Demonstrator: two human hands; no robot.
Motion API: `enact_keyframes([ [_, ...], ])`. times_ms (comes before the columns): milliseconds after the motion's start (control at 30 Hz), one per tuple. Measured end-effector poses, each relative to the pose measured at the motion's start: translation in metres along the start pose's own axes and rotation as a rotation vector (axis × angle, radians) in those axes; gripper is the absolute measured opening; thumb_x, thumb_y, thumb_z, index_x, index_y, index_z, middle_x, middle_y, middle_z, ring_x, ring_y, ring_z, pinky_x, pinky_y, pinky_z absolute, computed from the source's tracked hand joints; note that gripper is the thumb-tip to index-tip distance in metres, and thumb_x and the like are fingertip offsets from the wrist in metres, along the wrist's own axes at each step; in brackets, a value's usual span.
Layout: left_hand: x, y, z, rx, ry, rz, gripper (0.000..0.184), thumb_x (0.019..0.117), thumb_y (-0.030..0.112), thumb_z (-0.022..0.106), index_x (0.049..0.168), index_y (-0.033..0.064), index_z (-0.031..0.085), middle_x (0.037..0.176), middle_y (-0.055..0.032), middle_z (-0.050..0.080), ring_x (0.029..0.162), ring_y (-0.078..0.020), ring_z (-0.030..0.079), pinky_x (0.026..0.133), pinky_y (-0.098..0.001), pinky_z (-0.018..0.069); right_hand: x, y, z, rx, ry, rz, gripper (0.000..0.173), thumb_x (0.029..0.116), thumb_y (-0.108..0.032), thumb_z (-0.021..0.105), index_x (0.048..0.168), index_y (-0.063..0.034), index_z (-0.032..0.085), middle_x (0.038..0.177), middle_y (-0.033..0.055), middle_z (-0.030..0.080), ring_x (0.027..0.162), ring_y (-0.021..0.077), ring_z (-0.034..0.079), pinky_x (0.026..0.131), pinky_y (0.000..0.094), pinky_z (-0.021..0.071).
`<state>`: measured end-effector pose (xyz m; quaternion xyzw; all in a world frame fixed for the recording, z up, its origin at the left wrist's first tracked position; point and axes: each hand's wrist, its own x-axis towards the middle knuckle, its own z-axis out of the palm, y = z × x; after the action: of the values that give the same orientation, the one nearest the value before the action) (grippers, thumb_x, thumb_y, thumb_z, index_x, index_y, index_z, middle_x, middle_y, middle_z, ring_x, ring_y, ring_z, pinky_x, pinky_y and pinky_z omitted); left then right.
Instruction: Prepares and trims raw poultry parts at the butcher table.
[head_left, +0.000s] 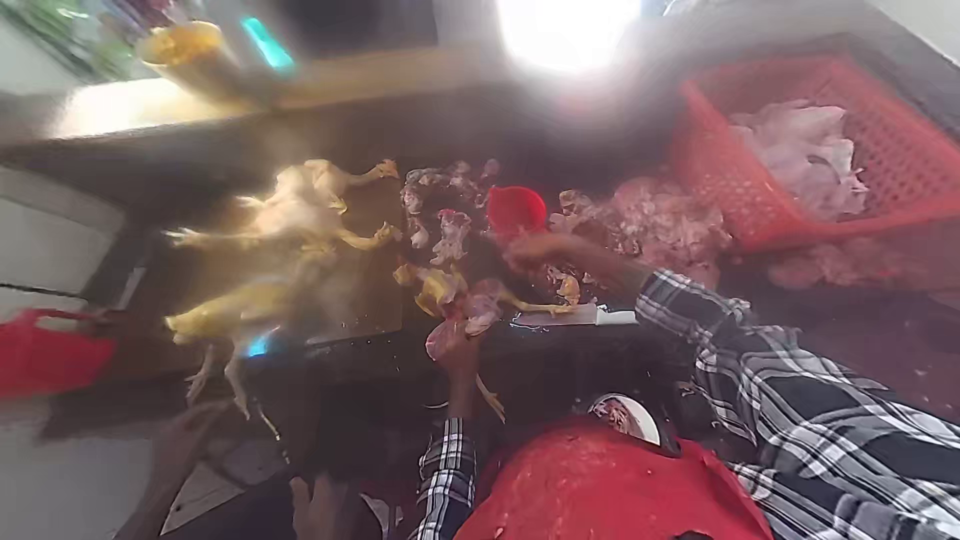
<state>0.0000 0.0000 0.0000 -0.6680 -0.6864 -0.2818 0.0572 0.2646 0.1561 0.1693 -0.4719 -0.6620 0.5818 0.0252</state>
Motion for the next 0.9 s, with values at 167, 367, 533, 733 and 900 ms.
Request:
enact_keyframes([
  [167,0.001,0.004,-0.002,0.015,-0.033,-0.028,0.038,0.0791,0.043,0.078,0.104,0.0144,0.078,0.105,-0.0096,0.077,0.102,-0.0317,0.073,0.092,-0.0596,0.0536,-0.056,0.048,0.059,-0.089,0.148,-0.075,0.038,0.1084,-0.012,0.038,0.139,-0.0039,0.059,0.130,0.0163,0.066,0.113,0.0226,0.068,0.101,0.0422,0.0537],
  [367,0.003,0.002,0.000,0.028,-0.041,-0.036,0.038,0.0804,0.043,0.076,0.108,0.0173,0.077,0.107,-0.0063,0.077,0.103,-0.0281,0.073,0.092,-0.0578,0.0539,-0.172,0.164,0.115,-0.645,0.544,0.204,0.054,0.1007,-0.041,0.057,0.150,-0.0203,0.053,0.148,0.0153,0.055,0.140,0.0352,0.048,0.118,0.0567,0.0357],
  [533,0.014,0.002,-0.014,-0.141,-0.242,-0.022,0.030,0.0895,0.034,0.072,0.116,0.0205,0.076,0.115,-0.0041,0.075,0.111,-0.0244,0.070,0.100,-0.0547,0.0521,-0.191,0.190,0.155,-0.622,0.521,0.198,0.044,0.0985,-0.030,0.058,0.142,-0.0273,0.058,0.135,0.0167,0.062,0.120,0.0374,0.064,0.096,0.0603,0.0529],
  [733,0.040,-0.009,-0.041,-0.455,-0.730,-0.222,0.038,0.1013,0.043,0.058,0.116,0.0118,0.074,0.119,-0.0094,0.071,0.117,-0.0246,0.064,0.105,-0.0541,0.0464,-0.186,0.146,0.188,0.241,0.193,0.188,0.038,0.1110,-0.032,0.040,0.144,-0.0150,0.047,0.098,0.0126,0.068,0.068,0.0214,0.067,0.062,0.0406,0.0593],
  [900,0.033,-0.017,-0.031,-0.556,-0.669,-0.316,0.037,0.1000,0.045,0.059,0.107,0.0126,0.074,0.107,-0.0072,0.072,0.104,-0.0223,0.067,0.096,-0.0532,0.0516,-0.151,0.134,0.200,0.333,0.081,0.186,0.038,0.1111,-0.043,0.038,0.130,-0.0143,0.054,0.083,0.0064,0.059,0.054,0.0157,0.057,0.049,0.0327,0.0522],
])
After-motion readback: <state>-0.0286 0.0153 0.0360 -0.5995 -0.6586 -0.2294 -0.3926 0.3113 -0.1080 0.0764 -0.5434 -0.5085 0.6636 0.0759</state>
